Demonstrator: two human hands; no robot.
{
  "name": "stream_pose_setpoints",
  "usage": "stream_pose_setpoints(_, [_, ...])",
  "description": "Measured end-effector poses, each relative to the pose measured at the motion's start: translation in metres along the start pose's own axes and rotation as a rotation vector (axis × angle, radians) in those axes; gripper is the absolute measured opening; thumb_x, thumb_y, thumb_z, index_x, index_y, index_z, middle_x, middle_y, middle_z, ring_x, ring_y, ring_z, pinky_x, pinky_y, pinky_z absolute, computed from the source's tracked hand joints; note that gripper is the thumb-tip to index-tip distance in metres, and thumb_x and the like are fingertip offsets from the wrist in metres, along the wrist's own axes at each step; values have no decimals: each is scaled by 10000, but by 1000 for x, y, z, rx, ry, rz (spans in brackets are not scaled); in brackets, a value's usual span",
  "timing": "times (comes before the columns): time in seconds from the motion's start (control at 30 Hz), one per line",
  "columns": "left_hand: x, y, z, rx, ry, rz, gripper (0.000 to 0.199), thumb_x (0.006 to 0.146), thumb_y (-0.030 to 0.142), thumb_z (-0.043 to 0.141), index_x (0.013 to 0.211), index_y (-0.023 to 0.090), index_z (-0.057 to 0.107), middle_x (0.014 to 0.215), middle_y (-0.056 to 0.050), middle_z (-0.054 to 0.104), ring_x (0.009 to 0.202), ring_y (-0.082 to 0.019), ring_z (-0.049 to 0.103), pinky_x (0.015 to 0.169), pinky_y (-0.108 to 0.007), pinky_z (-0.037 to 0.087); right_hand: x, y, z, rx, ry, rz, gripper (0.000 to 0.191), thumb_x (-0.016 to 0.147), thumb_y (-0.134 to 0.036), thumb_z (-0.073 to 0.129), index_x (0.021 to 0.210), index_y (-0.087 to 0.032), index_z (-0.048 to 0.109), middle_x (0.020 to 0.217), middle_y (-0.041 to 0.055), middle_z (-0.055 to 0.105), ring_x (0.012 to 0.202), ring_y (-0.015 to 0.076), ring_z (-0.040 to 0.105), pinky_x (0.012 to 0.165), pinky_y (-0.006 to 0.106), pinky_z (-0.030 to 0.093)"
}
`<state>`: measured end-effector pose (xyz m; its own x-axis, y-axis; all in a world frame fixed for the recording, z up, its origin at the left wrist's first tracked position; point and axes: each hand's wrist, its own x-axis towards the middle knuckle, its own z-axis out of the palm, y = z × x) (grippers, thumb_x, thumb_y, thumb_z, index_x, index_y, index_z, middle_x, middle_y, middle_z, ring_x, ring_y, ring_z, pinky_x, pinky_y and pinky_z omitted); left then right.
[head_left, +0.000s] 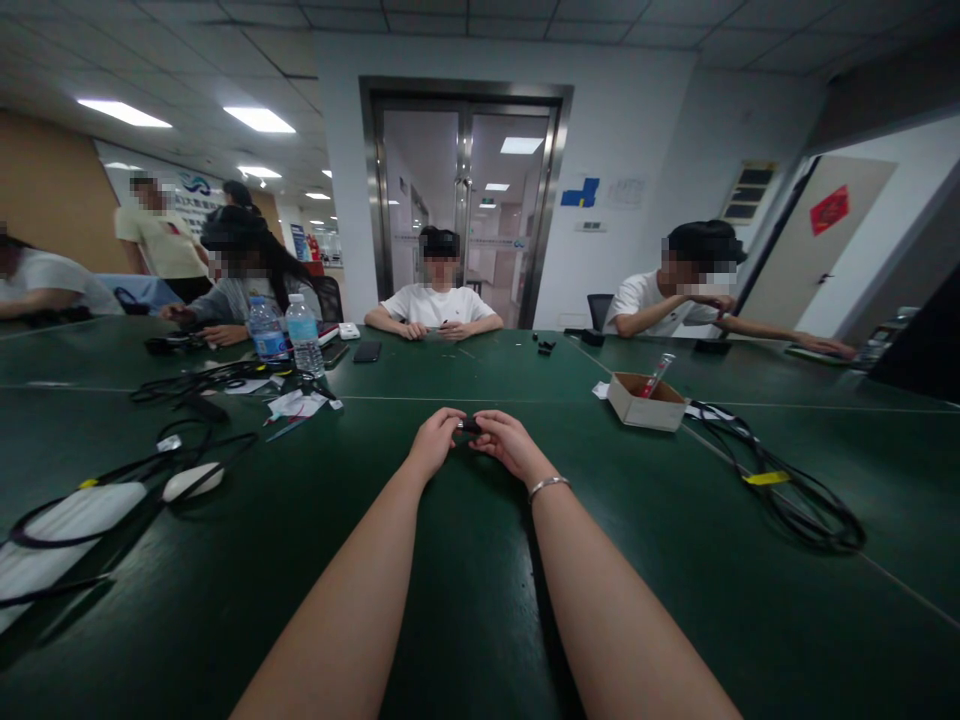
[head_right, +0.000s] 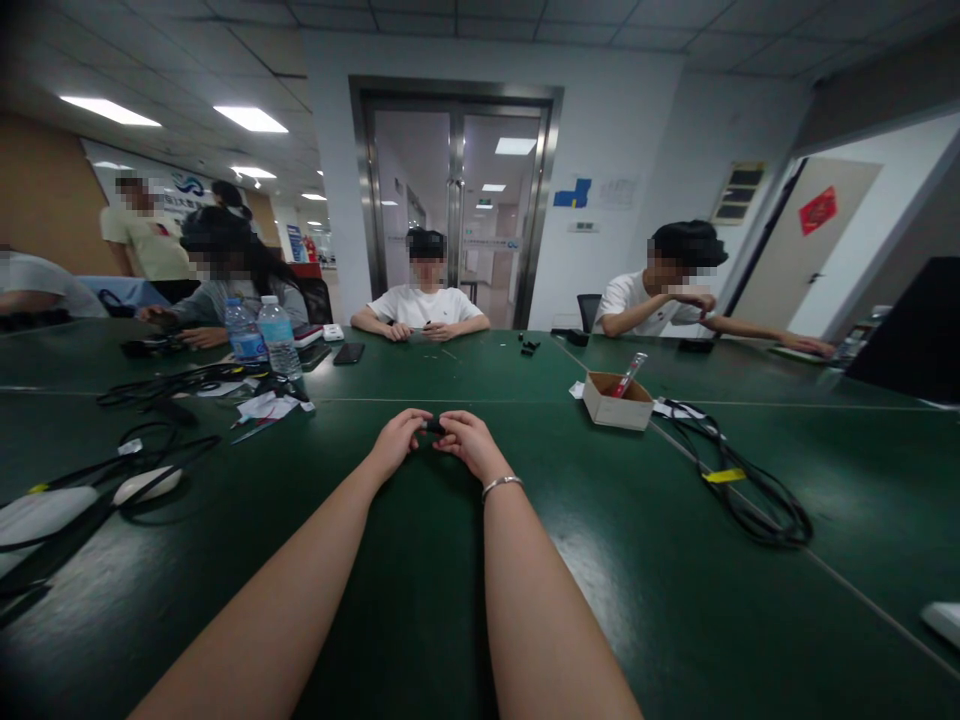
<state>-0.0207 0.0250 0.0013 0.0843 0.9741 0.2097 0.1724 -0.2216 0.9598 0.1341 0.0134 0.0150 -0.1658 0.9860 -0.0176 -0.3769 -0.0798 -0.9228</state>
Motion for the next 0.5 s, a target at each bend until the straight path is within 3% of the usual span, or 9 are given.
stream_pose_setpoints(0.1, [0, 1, 0, -9, 0, -17, 253, 792, 246, 455, 958, 172, 630, 767, -12, 583, 534, -83, 467, 511, -203, 370, 0, -1, 1, 4, -5, -4, 82, 808, -68, 605, 856, -132, 587, 677, 21, 644, 458, 95, 593, 587, 261, 583])
stream_pose_setpoints(0.37, [-1, 2, -1, -14, -21, 3, 265, 816, 290, 443, 964, 163, 622, 664, 7, 529, 517, -87, 451, 494, -202, 348, 3, 3, -3, -9, 1, -6, 92, 797, -78, 618, 860, -139, 589, 694, 27, 652, 466, 103, 604, 579, 262, 580])
stream_pose_setpoints(0.5, [0, -1, -2, 15, -9, 52, 304, 853, 369, 422, 963, 164, 618, 605, 20, 500, 507, -95, 452, 502, -206, 356, 5, 6, -5, -48, -39, -32, 189, 744, -90, 681, 905, -151, 602, 779, 26, 663, 508, 101, 622, 579, 242, 575])
